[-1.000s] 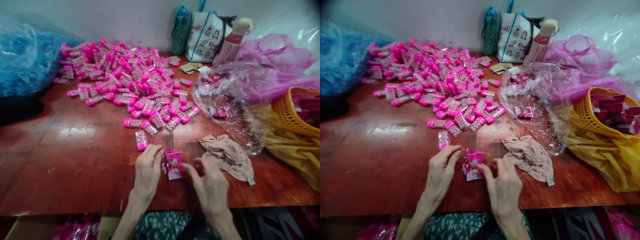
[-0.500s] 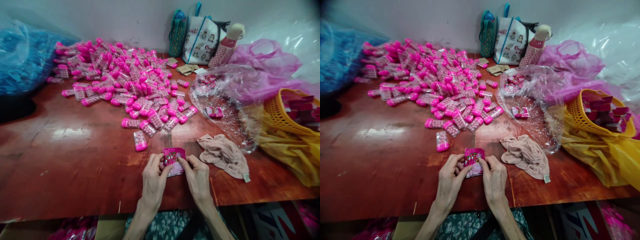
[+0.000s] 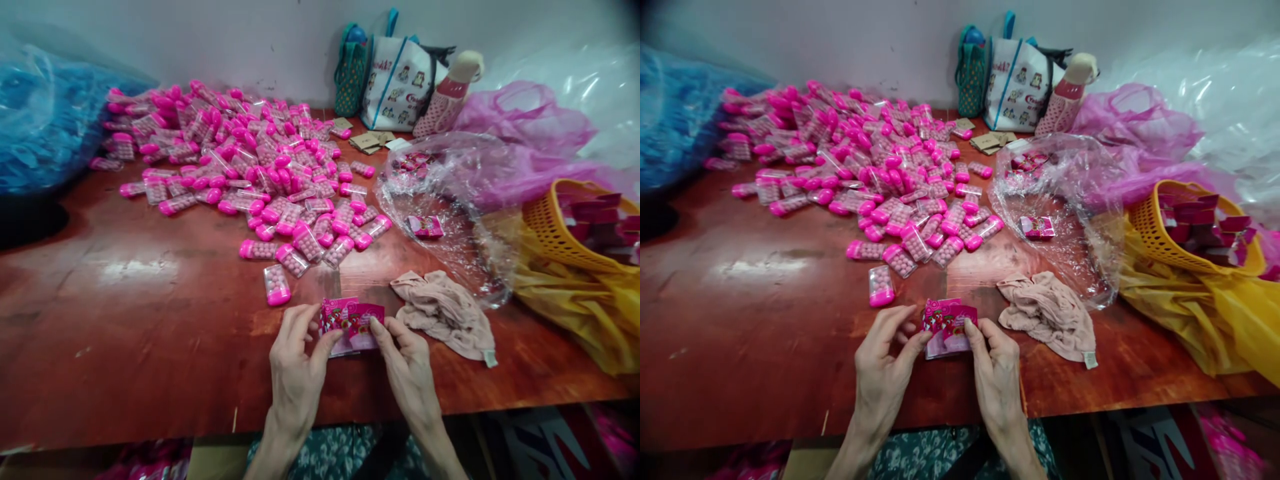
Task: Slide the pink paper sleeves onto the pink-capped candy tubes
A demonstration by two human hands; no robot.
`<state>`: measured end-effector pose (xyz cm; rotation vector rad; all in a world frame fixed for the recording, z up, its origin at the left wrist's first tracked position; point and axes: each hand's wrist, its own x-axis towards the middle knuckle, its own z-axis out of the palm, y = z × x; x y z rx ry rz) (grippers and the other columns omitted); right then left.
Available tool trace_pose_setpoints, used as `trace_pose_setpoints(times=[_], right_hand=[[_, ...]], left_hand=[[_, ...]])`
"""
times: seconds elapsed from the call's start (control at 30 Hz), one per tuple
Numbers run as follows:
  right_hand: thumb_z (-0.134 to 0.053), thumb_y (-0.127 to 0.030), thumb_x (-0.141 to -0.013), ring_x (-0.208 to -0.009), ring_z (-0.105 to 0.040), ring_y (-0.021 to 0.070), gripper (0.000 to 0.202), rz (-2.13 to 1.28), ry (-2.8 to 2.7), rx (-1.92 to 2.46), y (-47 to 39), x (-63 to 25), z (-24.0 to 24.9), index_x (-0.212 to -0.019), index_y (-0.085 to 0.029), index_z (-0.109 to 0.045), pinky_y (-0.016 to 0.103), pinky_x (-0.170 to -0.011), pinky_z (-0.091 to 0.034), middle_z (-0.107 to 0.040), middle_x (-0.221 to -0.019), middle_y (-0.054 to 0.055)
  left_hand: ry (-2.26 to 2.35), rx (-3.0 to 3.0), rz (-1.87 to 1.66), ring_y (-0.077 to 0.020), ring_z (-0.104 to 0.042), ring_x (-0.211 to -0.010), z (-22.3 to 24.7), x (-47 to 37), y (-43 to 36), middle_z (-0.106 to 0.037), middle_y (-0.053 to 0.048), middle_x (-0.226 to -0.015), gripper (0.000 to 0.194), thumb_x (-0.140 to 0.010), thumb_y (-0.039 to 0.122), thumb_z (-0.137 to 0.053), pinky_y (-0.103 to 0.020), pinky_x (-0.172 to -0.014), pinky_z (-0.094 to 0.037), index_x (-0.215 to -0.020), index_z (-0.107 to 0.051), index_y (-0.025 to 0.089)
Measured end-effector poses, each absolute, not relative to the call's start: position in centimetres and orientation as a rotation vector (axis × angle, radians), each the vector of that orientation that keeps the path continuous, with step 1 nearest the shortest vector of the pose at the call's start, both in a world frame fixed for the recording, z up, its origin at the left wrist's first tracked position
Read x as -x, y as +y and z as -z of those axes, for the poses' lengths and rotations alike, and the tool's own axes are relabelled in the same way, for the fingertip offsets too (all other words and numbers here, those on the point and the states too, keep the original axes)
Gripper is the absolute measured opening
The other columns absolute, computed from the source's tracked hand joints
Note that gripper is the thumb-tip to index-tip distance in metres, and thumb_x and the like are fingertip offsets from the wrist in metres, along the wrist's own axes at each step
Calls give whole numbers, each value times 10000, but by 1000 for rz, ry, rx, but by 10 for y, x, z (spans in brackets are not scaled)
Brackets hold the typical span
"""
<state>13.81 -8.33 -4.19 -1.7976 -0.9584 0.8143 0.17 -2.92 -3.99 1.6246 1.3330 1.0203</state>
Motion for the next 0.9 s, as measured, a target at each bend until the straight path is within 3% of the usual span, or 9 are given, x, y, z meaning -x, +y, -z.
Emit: trace_pose_setpoints(times=[0.2, 0.33, 0.4, 0.5, 0.73, 0.9], right_hand=[[-500, -330, -872, -557, -462, 124, 282, -870, -1069, 1708, -83, -131, 27, -642, -178, -559, 211, -506, -374, -509, -601, -21], [-640, -284, -775, -673, -567, 164, 100, -1004, -1060, 1643, -80, -129, 22, -783, -185, -649, 238, -599, -453, -628, -731, 5], [-668, -254, -747, -655, -570, 164, 72, -1012, -1037, 1649, -80, -126, 24, -758, -183, -660, 242, -593, -457, -631, -712, 2], [-577, -214, -817, -602, -548, 145, 178, -915, -1058, 1657, -80, -121, 28, -649, -180, -626, 236, -568, -441, -596, -642, -6], [-472, -160, -879, -614, -531, 148, 220, -668, -1315, 1674, -77, -114, 25, -686, -197, -571, 233, -536, -420, -569, -645, 6], [-434, -167, -902, -582, -497, 151, 248, -555, -1413, 1679, -76, -109, 24, -688, -185, -559, 245, -528, -400, -530, -610, 9]], left_hand=[[964, -1214, -835, -147, -550, -713, 20, -13, -20, -620, -24, -774, 73, -749, 194, -646, -243, -646, -431, -787, -700, 164], [953, -930, -898, -114, -492, -628, 26, -19, -19, -591, -1, -670, 75, -734, 186, -654, -216, -579, -395, -685, -698, 149], [946, -856, -929, -108, -487, -623, 27, -19, -20, -578, 8, -644, 62, -710, 169, -673, -210, -574, -390, -657, -696, 147], [919, -737, -910, -92, -480, -553, 26, -19, -21, -575, 15, -589, 81, -697, 164, -683, -204, -531, -386, -620, -686, 138], [843, -465, -841, -95, -524, -463, 27, -16, -18, -616, -6, -514, 14, -645, 136, -717, -212, -489, -443, -646, -717, 122], [888, -338, -847, -80, -549, -499, 29, -17, -18, -631, -2, -537, 77, -569, 103, -762, -178, -509, -459, -613, -700, 115]])
